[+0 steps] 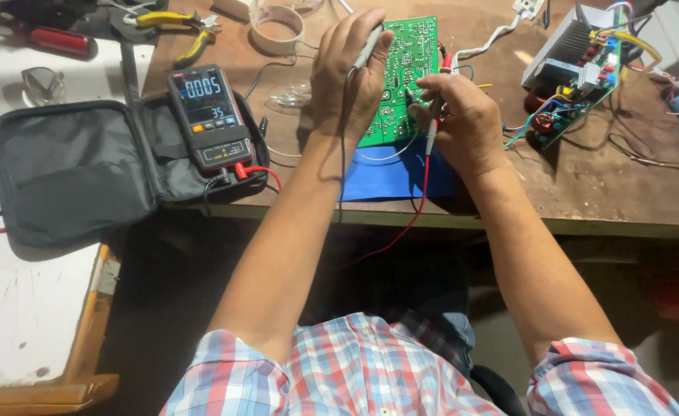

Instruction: Testing a printed circuit board with a digital multimeter to diagnose faults.

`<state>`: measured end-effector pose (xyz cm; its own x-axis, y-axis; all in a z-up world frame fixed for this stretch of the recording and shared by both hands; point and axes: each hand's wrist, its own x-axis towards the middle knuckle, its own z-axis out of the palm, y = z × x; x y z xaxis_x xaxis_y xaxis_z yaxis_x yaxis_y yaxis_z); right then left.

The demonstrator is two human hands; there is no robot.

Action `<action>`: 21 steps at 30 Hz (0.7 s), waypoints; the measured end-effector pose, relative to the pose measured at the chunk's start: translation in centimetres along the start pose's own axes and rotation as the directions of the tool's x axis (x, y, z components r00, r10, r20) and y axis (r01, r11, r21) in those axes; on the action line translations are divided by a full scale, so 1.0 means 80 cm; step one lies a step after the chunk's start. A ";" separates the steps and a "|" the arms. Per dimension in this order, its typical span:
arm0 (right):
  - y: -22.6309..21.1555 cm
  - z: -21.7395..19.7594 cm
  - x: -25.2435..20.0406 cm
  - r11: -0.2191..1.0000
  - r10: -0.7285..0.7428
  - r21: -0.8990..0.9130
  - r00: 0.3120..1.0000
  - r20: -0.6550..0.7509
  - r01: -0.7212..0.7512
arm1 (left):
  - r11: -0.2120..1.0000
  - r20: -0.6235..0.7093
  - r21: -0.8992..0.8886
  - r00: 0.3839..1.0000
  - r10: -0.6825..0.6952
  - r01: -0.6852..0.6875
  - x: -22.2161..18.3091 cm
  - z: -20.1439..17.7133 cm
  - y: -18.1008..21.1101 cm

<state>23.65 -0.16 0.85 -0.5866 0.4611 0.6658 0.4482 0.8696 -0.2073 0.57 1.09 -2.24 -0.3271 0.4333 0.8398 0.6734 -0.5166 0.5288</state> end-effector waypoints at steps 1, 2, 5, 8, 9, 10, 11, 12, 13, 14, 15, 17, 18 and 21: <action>-0.001 -0.001 0.002 0.998 0.000 -0.060 1.000 0.013 0.001 | 1.000 -0.019 -0.019 1.000 0.014 -0.014 0.001 0.001 0.001; -0.003 0.000 0.002 0.998 0.001 -0.070 1.000 0.016 0.001 | 1.000 -0.022 -0.028 1.000 0.012 -0.013 0.000 0.002 0.002; -0.009 0.003 0.003 0.987 0.055 -0.153 0.997 0.062 -0.045 | 1.000 -0.025 -0.011 1.000 -0.009 0.009 -0.004 0.009 0.003; -0.021 0.010 0.003 0.967 0.197 -0.169 0.980 0.035 -0.188 | 0.999 -0.021 0.046 0.999 -0.027 0.028 -0.007 0.012 0.005; -0.026 0.013 0.000 0.959 0.263 -0.111 0.965 -0.010 -0.262 | 0.999 -0.032 0.037 0.999 -0.036 0.037 -0.006 0.010 0.009; -0.031 0.016 -0.002 0.942 0.330 -0.051 0.943 -0.052 -0.332 | 0.999 -0.043 0.026 0.998 -0.043 0.045 -0.004 0.008 0.014; -0.048 0.012 -0.007 0.941 0.330 -0.062 0.943 -0.049 -0.332 | 0.999 -0.046 0.017 0.998 -0.049 0.050 -0.004 0.009 0.016; -0.064 0.009 -0.010 0.926 0.368 -0.053 0.925 -0.096 -0.374 | 0.998 -0.063 0.006 0.996 -0.058 0.058 -0.003 0.009 0.017; -0.081 0.006 -0.014 0.909 0.405 -0.042 0.903 -0.143 -0.414 | 0.998 -0.079 -0.005 0.995 -0.067 0.067 -0.003 0.010 0.018; -0.088 0.008 -0.020 0.909 0.403 -0.049 0.905 -0.137 -0.413 | 0.997 -0.082 -0.009 0.994 -0.074 0.074 -0.003 0.016 0.015; -0.095 0.009 -0.026 0.889 0.436 -0.083 0.888 -0.147 -0.450 | 0.997 -0.097 0.006 0.993 -0.072 0.073 -0.004 0.021 0.014; -0.117 0.013 -0.044 0.862 0.476 -0.118 0.866 -0.152 -0.494 | 0.997 -0.104 0.019 0.991 -0.078 0.081 -0.012 0.022 0.017; -0.126 0.018 -0.046 0.846 0.521 -0.053 0.843 -0.134 -0.531 | 0.996 -0.101 -0.030 0.992 -0.081 0.078 -0.008 0.017 0.018; -0.140 0.032 -0.053 0.837 0.547 0.026 0.831 -0.101 -0.547 | 0.992 -0.094 -0.087 0.991 -0.100 0.092 -0.003 0.012 0.021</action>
